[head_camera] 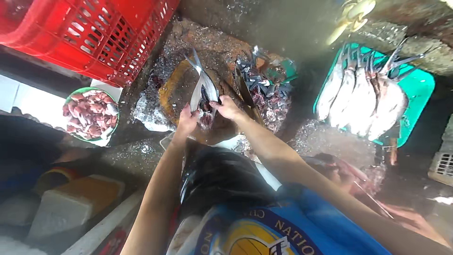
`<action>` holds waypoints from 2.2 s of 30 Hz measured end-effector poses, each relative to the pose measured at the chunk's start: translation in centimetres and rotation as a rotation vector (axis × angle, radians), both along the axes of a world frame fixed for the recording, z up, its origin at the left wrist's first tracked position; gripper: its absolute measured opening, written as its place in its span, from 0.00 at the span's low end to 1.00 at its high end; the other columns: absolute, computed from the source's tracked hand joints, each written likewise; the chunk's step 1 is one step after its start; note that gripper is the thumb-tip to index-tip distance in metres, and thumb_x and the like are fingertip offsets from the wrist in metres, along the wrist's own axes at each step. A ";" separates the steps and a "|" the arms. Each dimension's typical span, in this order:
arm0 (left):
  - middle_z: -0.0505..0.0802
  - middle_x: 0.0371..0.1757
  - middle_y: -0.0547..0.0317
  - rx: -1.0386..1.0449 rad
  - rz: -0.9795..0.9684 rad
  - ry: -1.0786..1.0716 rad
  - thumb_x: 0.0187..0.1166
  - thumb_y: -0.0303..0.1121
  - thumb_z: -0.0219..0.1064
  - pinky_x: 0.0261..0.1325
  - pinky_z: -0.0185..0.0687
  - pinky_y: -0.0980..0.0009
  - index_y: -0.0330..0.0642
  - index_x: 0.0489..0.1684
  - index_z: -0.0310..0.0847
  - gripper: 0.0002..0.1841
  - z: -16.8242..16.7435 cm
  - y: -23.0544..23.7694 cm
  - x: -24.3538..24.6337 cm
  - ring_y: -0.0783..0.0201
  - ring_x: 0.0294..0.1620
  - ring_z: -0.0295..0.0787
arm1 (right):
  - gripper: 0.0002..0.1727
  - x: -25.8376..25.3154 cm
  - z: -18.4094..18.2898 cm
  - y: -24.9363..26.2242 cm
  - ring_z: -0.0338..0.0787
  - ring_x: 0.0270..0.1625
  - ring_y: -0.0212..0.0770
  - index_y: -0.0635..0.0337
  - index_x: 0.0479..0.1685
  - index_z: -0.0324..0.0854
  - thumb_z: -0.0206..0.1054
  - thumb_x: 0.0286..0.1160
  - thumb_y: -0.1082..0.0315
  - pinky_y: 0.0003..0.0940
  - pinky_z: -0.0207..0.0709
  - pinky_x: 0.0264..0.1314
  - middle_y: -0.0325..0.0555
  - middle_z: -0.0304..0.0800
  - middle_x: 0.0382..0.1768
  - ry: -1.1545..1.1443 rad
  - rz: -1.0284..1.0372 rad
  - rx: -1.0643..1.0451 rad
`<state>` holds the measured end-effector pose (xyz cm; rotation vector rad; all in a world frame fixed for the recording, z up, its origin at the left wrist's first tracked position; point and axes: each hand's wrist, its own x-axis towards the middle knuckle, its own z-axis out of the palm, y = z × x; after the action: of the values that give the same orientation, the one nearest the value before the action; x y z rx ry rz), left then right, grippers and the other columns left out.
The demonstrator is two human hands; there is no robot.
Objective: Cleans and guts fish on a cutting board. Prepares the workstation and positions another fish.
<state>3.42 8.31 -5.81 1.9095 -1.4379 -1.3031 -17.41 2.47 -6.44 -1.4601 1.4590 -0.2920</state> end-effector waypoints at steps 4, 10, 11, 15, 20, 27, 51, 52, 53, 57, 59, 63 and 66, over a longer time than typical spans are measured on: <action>0.88 0.66 0.39 0.035 0.019 0.037 0.82 0.40 0.71 0.72 0.83 0.48 0.36 0.83 0.64 0.33 3.2 0.0 -0.7 0.50 0.65 0.89 | 0.20 -0.3 1.6 1.7 0.92 0.58 0.47 0.67 0.52 0.87 0.74 0.78 0.57 0.51 0.83 0.68 0.56 0.92 0.51 -0.168 -0.086 -0.018; 0.94 0.50 0.54 -0.190 0.008 0.282 0.77 0.31 0.73 0.57 0.91 0.63 0.37 0.63 0.83 0.18 5.9 -0.3 1.2 0.66 0.48 0.93 | 0.12 -0.8 1.9 3.9 0.95 0.51 0.40 0.70 0.55 0.84 0.71 0.75 0.75 0.41 0.90 0.62 0.51 0.94 0.47 -0.812 -0.279 0.077; 0.94 0.50 0.54 -0.221 0.028 0.335 0.77 0.30 0.73 0.58 0.90 0.63 0.36 0.61 0.83 0.16 5.7 -0.3 1.3 0.66 0.49 0.93 | 0.12 -0.6 1.6 4.1 0.95 0.50 0.41 0.70 0.54 0.84 0.70 0.75 0.76 0.42 0.90 0.61 0.51 0.95 0.46 -0.873 -0.303 0.091; 0.93 0.45 0.59 -0.176 0.151 0.587 0.78 0.24 0.67 0.51 0.91 0.66 0.37 0.57 0.82 0.12 5.4 0.4 1.2 0.69 0.43 0.91 | 0.11 -0.2 1.7 5.0 0.94 0.50 0.41 0.67 0.55 0.81 0.66 0.77 0.77 0.44 0.90 0.60 0.48 0.93 0.46 -1.054 -0.334 0.202; 0.94 0.38 0.66 -0.092 0.312 0.929 0.78 0.30 0.65 0.41 0.92 0.70 0.48 0.52 0.81 0.09 4.0 2.0 0.7 0.72 0.36 0.92 | 0.16 -0.3 1.3 5.6 0.94 0.50 0.41 0.57 0.55 0.81 0.75 0.71 0.65 0.45 0.89 0.59 0.46 0.94 0.47 -1.302 -0.273 0.352; 0.94 0.52 0.49 -0.070 0.471 0.340 0.80 0.35 0.71 0.55 0.90 0.61 0.37 0.68 0.80 0.20 1.8 3.3 0.7 0.61 0.49 0.92 | 0.17 1.0 1.8 5.2 0.93 0.54 0.41 0.66 0.59 0.84 0.67 0.84 0.61 0.44 0.88 0.63 0.50 0.94 0.50 -0.764 -0.352 0.232; 0.71 0.17 0.68 0.219 0.974 0.895 0.81 0.57 0.67 0.23 0.75 0.70 0.51 0.31 0.75 0.20 2.7 3.2 -5.8 0.69 0.15 0.69 | 0.27 2.5 3.8 6.5 0.92 0.56 0.64 0.61 0.68 0.77 0.50 0.90 0.47 0.68 0.83 0.55 0.64 0.91 0.51 0.204 -0.053 -0.002; 0.67 0.13 0.70 0.175 1.014 1.005 0.85 0.57 0.61 0.23 0.77 0.68 0.53 0.25 0.70 0.22 2.7 3.4 -4.7 0.69 0.13 0.67 | 0.27 2.5 4.1 6.3 0.91 0.57 0.63 0.62 0.67 0.78 0.50 0.91 0.48 0.67 0.82 0.58 0.63 0.90 0.52 0.210 -0.048 0.014; 0.64 0.10 0.72 0.123 1.076 1.061 0.87 0.58 0.57 0.23 0.78 0.65 0.56 0.18 0.64 0.25 2.6 3.6 -3.6 0.69 0.10 0.64 | 0.27 2.3 4.2 6.4 0.91 0.58 0.62 0.62 0.67 0.78 0.50 0.92 0.47 0.65 0.82 0.60 0.63 0.90 0.51 0.213 -0.043 0.015; 0.75 0.18 0.66 -0.138 1.165 0.756 0.92 0.48 0.55 0.25 0.81 0.64 0.49 0.29 0.72 0.19 2.7 3.2 1.1 0.67 0.15 0.71 | 0.28 1.7 4.5 6.7 0.94 0.47 0.59 0.58 0.72 0.73 0.49 0.92 0.45 0.63 0.86 0.49 0.58 0.91 0.41 0.241 0.022 -0.099; 0.95 0.39 0.54 -0.373 0.712 0.504 0.87 0.27 0.57 0.45 0.91 0.64 0.32 0.47 0.87 0.12 2.6 3.3 1.8 0.65 0.33 0.90 | 0.27 1.8 5.1 6.6 0.95 0.46 0.58 0.58 0.71 0.73 0.47 0.92 0.45 0.61 0.87 0.48 0.56 0.91 0.40 0.267 0.095 -0.139; 0.90 0.72 0.47 -0.351 -0.160 0.115 0.81 0.32 0.69 0.83 0.76 0.53 0.38 0.75 0.81 0.23 4.1 2.7 0.3 0.57 0.75 0.85 | 0.27 2.2 5.5 7.1 0.95 0.45 0.59 0.58 0.74 0.70 0.46 0.93 0.47 0.61 0.87 0.46 0.57 0.91 0.41 0.219 0.082 -0.210; 0.94 0.58 0.41 -0.207 -0.316 -0.048 0.81 0.38 0.69 0.71 0.83 0.46 0.38 0.66 0.86 0.19 6.0 3.1 -1.2 0.49 0.63 0.92 | 0.33 1.3 5.6 7.5 0.94 0.45 0.63 0.57 0.78 0.68 0.43 0.92 0.40 0.67 0.85 0.45 0.62 0.91 0.45 0.218 0.039 -0.199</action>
<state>2.20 11.42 0.22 1.6367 -1.8791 -1.1892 -16.15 9.98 -0.83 -1.7226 1.6084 -0.2668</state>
